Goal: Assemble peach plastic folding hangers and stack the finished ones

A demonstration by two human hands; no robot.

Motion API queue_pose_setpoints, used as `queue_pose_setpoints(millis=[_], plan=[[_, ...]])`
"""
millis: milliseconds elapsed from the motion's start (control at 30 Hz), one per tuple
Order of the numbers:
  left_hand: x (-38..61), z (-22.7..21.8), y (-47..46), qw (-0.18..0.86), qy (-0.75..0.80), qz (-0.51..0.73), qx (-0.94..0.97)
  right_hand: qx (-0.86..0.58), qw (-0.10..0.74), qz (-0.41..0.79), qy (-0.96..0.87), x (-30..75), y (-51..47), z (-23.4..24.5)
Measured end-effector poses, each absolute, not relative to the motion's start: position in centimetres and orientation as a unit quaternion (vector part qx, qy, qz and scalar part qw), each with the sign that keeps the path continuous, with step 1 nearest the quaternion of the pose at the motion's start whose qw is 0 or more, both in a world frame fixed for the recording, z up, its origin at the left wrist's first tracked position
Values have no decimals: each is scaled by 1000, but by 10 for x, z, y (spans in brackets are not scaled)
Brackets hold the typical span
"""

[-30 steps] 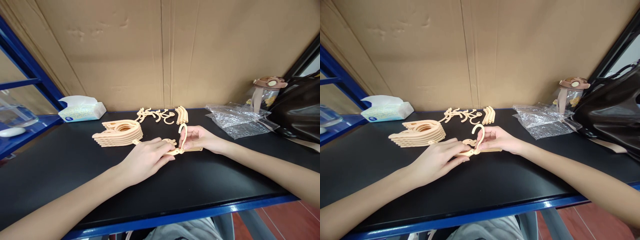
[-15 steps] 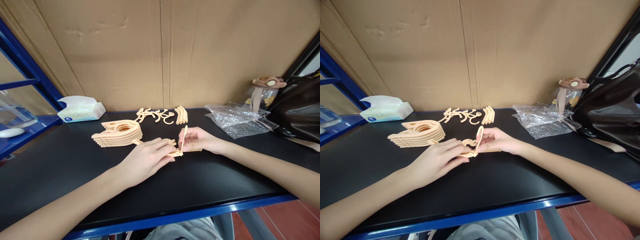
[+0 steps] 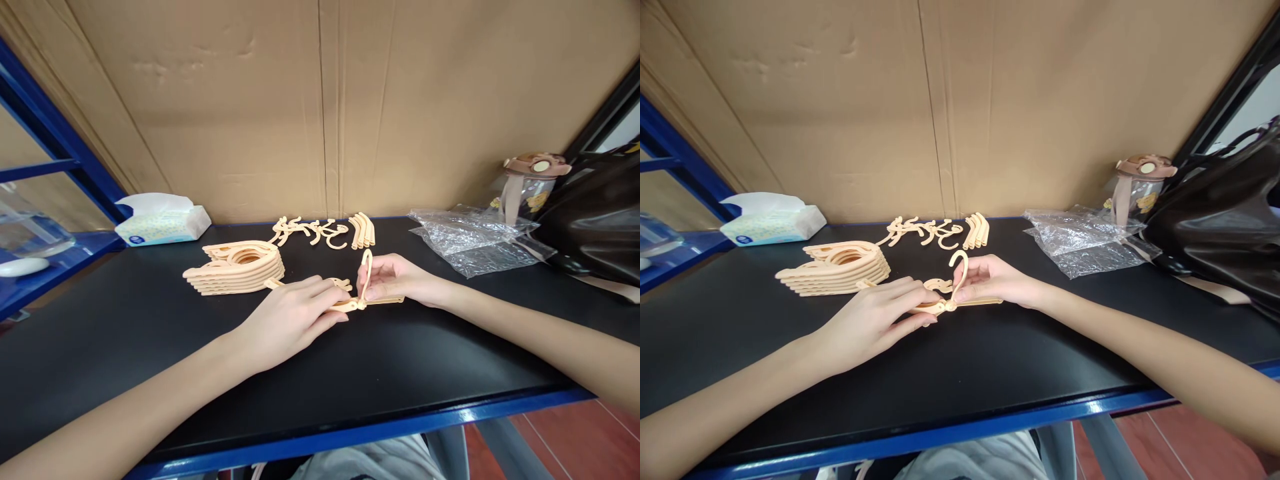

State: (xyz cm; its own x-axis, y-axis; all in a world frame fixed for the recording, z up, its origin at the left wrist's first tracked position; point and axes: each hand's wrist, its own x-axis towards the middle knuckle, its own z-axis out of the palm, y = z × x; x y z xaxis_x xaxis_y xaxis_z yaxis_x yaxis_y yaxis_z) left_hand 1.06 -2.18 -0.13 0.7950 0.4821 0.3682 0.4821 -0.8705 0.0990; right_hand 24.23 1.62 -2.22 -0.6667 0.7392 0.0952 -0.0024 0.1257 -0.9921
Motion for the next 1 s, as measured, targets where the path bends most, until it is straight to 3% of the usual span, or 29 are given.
queue_pose_setpoints(millis=[467, 1000], plan=[[10, -2, -22, 14, 256, 188, 948, -290, 304, 570, -706, 244, 17, -19], [11, -4, -24, -101, 202, 177, 958, -268, 288, 587, -708, 243, 17, -22]])
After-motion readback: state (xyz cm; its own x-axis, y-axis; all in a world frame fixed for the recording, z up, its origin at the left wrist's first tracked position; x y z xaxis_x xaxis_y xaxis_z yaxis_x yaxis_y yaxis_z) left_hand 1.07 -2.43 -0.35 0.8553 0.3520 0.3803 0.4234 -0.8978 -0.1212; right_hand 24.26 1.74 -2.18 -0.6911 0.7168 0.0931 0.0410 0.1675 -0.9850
